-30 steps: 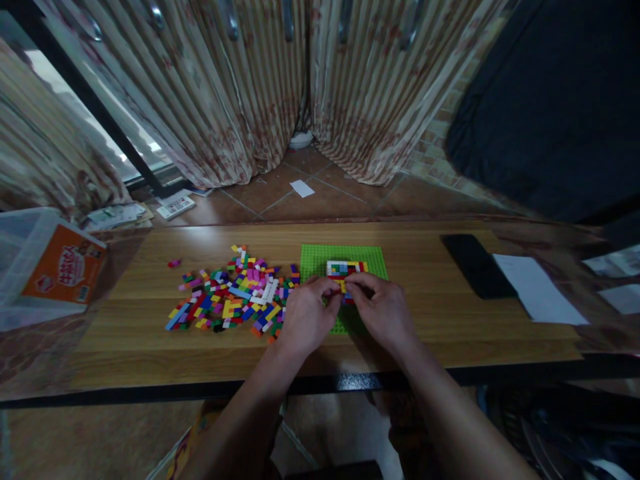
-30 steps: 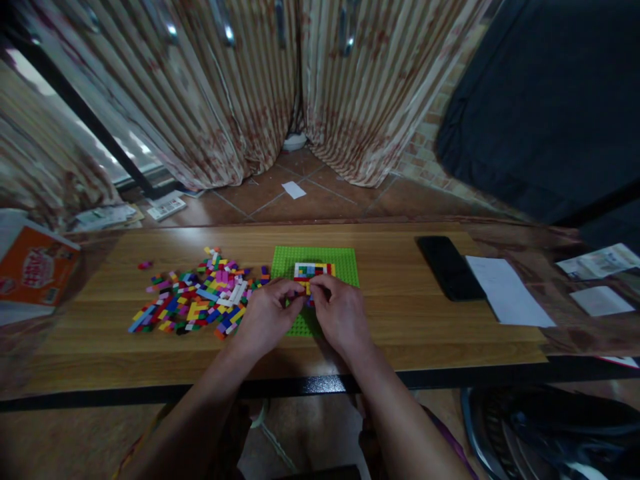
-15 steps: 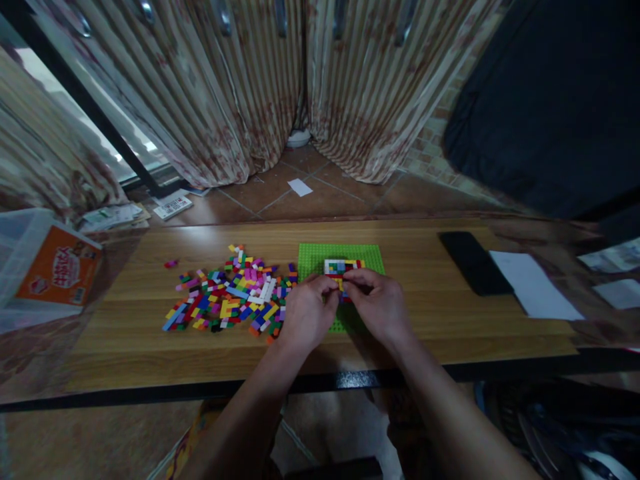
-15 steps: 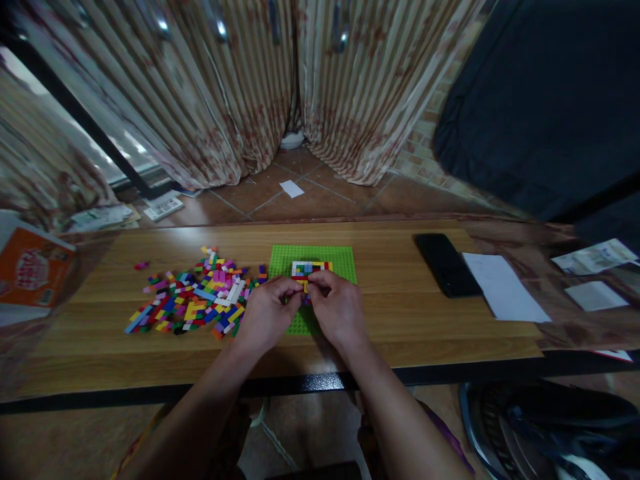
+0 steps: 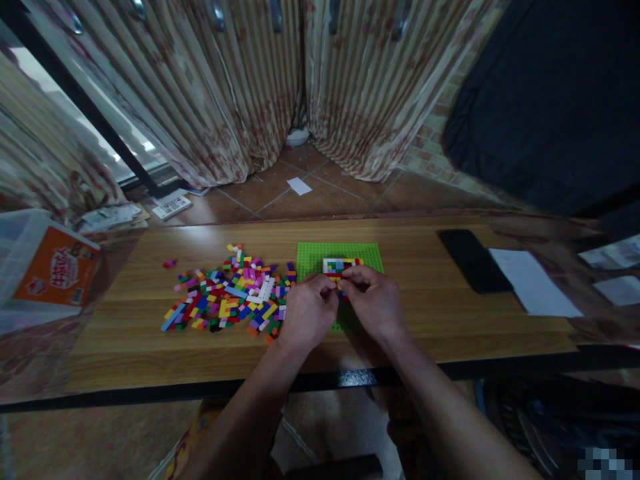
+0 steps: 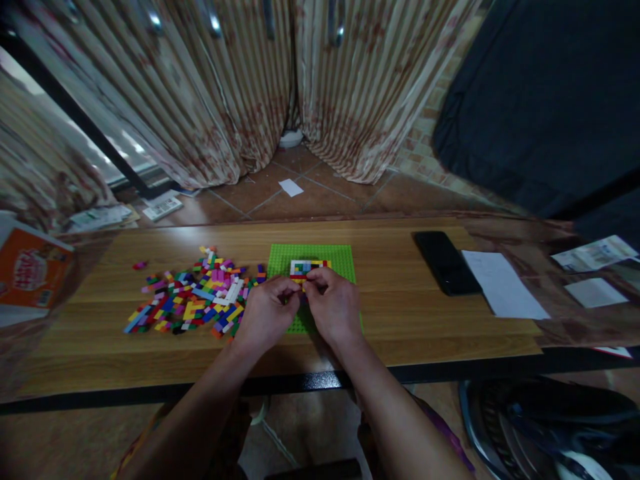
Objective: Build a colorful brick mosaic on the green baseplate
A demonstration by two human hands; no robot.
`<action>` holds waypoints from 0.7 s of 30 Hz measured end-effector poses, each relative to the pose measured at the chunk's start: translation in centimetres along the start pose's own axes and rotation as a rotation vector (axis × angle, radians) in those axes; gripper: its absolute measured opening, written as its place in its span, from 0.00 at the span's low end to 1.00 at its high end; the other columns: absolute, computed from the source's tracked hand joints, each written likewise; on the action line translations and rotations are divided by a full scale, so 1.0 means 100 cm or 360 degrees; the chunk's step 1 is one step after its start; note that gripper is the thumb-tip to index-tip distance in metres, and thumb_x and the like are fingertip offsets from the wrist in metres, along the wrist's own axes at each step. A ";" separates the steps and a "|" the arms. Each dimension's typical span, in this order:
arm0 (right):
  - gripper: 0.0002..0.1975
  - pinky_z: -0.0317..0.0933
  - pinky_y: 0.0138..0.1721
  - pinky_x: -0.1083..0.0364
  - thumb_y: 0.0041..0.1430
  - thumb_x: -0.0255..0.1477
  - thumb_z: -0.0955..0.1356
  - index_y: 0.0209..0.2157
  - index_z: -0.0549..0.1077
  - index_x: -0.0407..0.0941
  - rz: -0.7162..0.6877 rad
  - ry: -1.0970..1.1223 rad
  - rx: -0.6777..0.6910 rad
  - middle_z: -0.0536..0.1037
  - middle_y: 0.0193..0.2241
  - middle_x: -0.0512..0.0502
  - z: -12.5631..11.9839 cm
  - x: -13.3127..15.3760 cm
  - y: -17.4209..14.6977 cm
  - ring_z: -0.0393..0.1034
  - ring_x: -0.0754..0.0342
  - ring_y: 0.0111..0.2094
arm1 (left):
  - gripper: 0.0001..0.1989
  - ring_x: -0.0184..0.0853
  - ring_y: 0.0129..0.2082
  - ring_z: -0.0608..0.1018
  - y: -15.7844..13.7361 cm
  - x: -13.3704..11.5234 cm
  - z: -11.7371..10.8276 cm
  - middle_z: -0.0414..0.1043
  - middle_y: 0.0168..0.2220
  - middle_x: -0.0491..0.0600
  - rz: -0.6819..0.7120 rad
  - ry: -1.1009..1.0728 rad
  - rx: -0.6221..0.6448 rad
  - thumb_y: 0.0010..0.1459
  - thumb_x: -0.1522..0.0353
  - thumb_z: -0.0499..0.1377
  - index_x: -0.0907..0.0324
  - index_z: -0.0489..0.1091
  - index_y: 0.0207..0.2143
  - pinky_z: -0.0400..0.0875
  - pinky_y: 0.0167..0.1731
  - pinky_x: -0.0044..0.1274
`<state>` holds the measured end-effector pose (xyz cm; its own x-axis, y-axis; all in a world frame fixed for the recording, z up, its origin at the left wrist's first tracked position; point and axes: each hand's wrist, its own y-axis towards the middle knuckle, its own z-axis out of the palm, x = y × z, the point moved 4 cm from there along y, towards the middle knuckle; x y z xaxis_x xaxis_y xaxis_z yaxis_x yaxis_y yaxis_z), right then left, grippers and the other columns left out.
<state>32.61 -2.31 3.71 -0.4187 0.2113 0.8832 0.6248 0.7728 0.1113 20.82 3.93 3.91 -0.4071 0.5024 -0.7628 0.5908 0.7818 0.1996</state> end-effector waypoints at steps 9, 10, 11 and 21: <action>0.06 0.66 0.35 0.52 0.52 0.30 0.69 0.33 0.76 0.44 0.0081 -0.0040 0.0038 0.80 0.28 0.47 0.001 -0.002 0.002 0.74 0.51 0.29 | 0.07 0.28 0.25 0.72 0.000 0.002 0.001 0.71 0.25 0.45 0.0002 -0.0035 -0.0025 0.53 0.77 0.56 0.60 0.72 0.25 0.62 0.27 0.20; 0.06 0.66 0.35 0.52 0.52 0.30 0.69 0.33 0.76 0.44 0.0079 -0.0038 0.0037 0.80 0.27 0.47 0.001 -0.002 0.002 0.74 0.51 0.30 | 0.07 0.28 0.25 0.72 0.000 0.002 0.001 0.71 0.25 0.45 -0.0002 -0.0038 -0.0026 0.53 0.76 0.56 0.60 0.72 0.25 0.62 0.27 0.19; 0.06 0.66 0.35 0.52 0.52 0.29 0.69 0.33 0.76 0.44 0.0071 -0.0042 0.0036 0.80 0.28 0.47 0.001 -0.002 0.003 0.75 0.51 0.30 | 0.07 0.28 0.25 0.72 0.000 0.002 0.001 0.71 0.25 0.45 -0.0008 -0.0039 -0.0028 0.54 0.76 0.56 0.60 0.72 0.25 0.62 0.27 0.19; 0.06 0.66 0.35 0.51 0.53 0.29 0.68 0.33 0.76 0.46 0.0022 -0.0079 0.0073 0.81 0.27 0.47 0.003 -0.002 0.002 0.75 0.50 0.30 | 0.09 0.27 0.24 0.71 0.000 0.000 -0.001 0.71 0.23 0.45 -0.0057 -0.0028 0.0005 0.54 0.76 0.56 0.60 0.72 0.23 0.62 0.27 0.19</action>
<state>32.64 -2.03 3.37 -0.4427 0.2507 0.8609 0.6007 0.7958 0.0771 20.81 3.96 3.97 -0.4160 0.4675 -0.7800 0.5780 0.7981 0.1701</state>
